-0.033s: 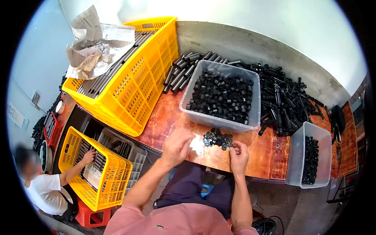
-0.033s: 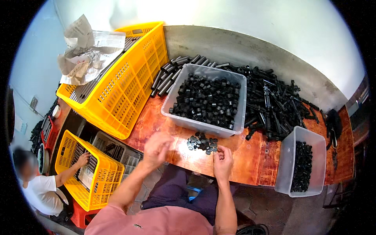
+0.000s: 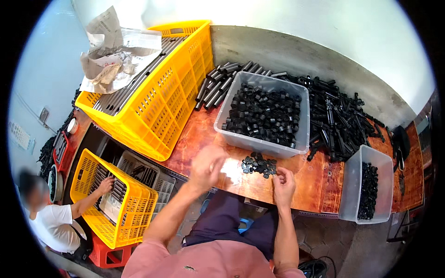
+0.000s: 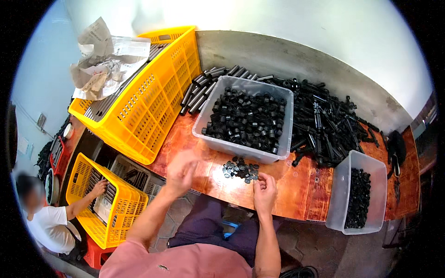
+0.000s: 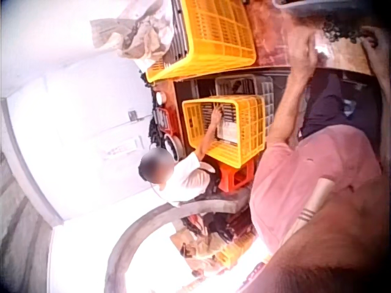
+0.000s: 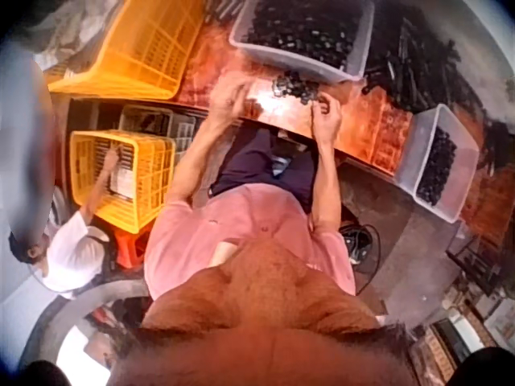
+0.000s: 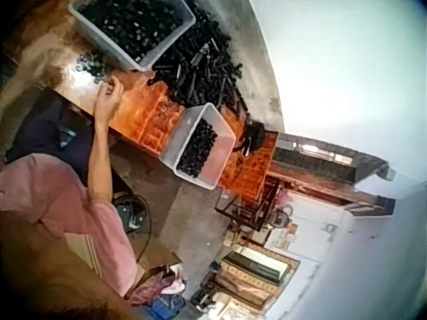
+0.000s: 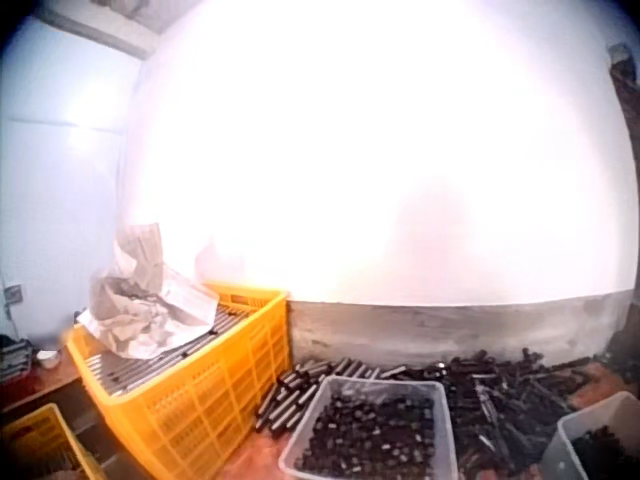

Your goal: The person assembles small black plastic caps onto cylindrical metal rods at a workbench. They pick up a rod, slide a cap onto it, and place the assembled unit on the table, repeating the process with multiple rods and caps.

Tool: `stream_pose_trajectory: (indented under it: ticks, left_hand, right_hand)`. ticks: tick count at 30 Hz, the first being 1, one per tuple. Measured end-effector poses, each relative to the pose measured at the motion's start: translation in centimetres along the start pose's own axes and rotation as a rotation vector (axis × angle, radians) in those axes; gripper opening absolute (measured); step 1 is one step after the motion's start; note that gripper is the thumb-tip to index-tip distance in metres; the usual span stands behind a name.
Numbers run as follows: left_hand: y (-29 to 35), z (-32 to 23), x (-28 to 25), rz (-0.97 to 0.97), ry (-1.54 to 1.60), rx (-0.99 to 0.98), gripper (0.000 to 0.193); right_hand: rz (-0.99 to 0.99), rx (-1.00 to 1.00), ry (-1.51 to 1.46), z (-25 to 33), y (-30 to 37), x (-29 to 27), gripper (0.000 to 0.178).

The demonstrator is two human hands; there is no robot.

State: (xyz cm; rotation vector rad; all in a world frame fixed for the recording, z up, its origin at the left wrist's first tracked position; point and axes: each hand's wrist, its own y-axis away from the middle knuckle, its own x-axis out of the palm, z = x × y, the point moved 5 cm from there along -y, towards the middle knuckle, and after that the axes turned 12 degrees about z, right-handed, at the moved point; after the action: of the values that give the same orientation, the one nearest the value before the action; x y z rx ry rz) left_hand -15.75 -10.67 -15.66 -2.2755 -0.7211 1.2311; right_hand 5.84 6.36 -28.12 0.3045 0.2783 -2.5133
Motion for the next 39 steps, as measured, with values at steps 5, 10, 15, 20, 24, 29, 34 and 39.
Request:
stream_pose_trajectory:
  ticks: [5, 10, 15, 20, 24, 29, 34, 39]
  left_hand:
    - [-7.1, 8.1, -3.6, -0.097, 0.113, -0.261, 0.017]
    - [-9.7, 17.6, -0.7, 0.192, -0.379, -0.504, 0.035]
    - [-9.7, 21.4, 2.0, 0.251, -0.466, -0.76, 0.052]
    - [-9.7, 23.0, 2.6, 0.264, -0.392, -0.814, 0.053]
    - [-9.8, 23.5, 2.8, 0.29, -0.366, -0.819, 0.056]
    - [-8.8, 25.1, 3.7, 0.276, -0.307, -0.865, 0.052]
    - [-8.1, 24.5, 5.1, 0.214, -0.271, -0.843, 0.052]
    - [-7.1, 25.1, 5.3, 0.086, -0.332, -0.776, 0.042]
  right_hand:
    - [0.014, -0.031, -0.021, 0.0, -0.1, -0.3, 0.021]
    - [0.017, -0.002, -0.058, -0.7, -0.9, -0.2, 0.015]
    - [-0.012, 0.019, -0.106, -1.9, -0.9, -0.4, 0.012]
    - [-0.023, -0.011, -0.078, -1.6, -0.9, -0.7, 0.01]
    - [-0.021, -0.014, -0.092, -2.1, -1.0, -0.7, 0.009]
    - [-0.02, -0.032, -0.109, -2.6, -1.0, -0.4, 0.008]
    - [-0.021, -0.025, -0.122, -2.6, -1.0, -0.9, 0.008]
    - [-0.015, -0.017, -0.18, -3.3, -1.0, -0.8, 0.008]
